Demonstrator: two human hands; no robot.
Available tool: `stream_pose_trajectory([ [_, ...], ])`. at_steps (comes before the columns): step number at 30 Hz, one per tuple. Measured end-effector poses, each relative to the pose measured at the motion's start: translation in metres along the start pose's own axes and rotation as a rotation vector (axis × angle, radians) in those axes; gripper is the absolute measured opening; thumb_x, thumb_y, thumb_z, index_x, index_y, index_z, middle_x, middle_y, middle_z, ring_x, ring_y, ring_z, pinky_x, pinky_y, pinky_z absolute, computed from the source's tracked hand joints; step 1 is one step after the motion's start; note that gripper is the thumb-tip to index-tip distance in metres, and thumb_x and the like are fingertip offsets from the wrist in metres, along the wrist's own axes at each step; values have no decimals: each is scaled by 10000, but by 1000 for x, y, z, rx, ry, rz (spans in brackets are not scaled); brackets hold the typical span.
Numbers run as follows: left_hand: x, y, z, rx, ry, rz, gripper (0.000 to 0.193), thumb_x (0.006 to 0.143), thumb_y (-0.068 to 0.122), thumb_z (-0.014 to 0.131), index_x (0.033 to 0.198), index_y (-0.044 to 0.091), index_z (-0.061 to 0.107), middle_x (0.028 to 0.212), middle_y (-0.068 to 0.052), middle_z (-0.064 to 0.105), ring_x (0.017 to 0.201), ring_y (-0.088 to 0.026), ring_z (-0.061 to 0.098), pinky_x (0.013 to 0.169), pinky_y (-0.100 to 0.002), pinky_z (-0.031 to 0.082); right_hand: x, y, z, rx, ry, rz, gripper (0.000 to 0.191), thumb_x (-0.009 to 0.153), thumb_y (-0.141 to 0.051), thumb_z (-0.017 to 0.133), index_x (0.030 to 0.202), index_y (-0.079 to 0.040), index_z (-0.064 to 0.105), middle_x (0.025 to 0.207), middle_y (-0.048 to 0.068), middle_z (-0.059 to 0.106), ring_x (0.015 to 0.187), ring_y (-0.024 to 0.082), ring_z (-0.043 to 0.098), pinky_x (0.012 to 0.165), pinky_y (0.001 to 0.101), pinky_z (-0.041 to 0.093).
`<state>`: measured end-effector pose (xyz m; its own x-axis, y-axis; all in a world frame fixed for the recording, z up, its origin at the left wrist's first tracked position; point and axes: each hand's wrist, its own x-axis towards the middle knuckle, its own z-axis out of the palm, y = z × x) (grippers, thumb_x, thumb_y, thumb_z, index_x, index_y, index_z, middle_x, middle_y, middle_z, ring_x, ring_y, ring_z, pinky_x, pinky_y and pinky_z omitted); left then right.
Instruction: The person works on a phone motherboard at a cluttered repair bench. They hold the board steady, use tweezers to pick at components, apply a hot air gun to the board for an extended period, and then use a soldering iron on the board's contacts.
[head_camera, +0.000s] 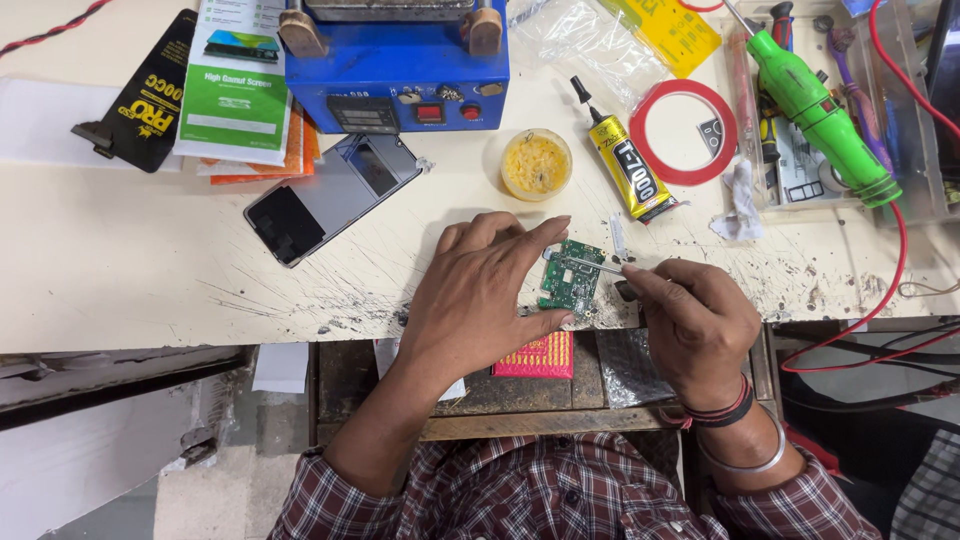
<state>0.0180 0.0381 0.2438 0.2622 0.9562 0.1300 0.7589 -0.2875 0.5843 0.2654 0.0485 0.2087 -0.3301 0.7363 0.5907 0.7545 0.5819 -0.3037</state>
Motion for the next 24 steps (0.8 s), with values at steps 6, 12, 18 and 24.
stream_pose_trajectory([
  [6, 1, 0, 2, 10, -27, -20, 922, 696, 477, 878, 1475, 171, 490, 1186, -23, 750, 1270, -232, 510, 1070, -431, 363, 0, 2, 0, 9, -24, -17, 272, 838, -12, 843, 1068, -154, 815, 929, 39, 697, 826, 199, 690, 686, 344, 544],
  [12, 1, 1, 2, 16, -16, -17, 920, 696, 483, 878, 1473, 172, 495, 1213, -35, 741, 1270, -236, 506, 1056, -431, 365, 0, 1, 1, 19, 0, 8, 273, 842, -17, 845, 1074, -157, 815, 935, 42, 696, 824, 193, 690, 687, 338, 545],
  [18, 1, -1, 2, 10, -18, -5, 924, 695, 477, 878, 1475, 164, 493, 1216, -37, 742, 1264, -239, 510, 1057, -440, 365, -1, 2, 0, 13, -3, -43, 277, 829, -5, 846, 1065, -149, 820, 907, 43, 691, 800, 197, 679, 670, 344, 535],
  [24, 1, -1, 2, 10, -18, -5, 918, 702, 467, 876, 1481, 169, 492, 1220, -26, 743, 1263, -237, 516, 1059, -440, 369, -2, 2, 1, 11, -7, -35, 275, 829, -2, 850, 1064, -141, 818, 896, 40, 687, 786, 192, 671, 657, 342, 524],
])
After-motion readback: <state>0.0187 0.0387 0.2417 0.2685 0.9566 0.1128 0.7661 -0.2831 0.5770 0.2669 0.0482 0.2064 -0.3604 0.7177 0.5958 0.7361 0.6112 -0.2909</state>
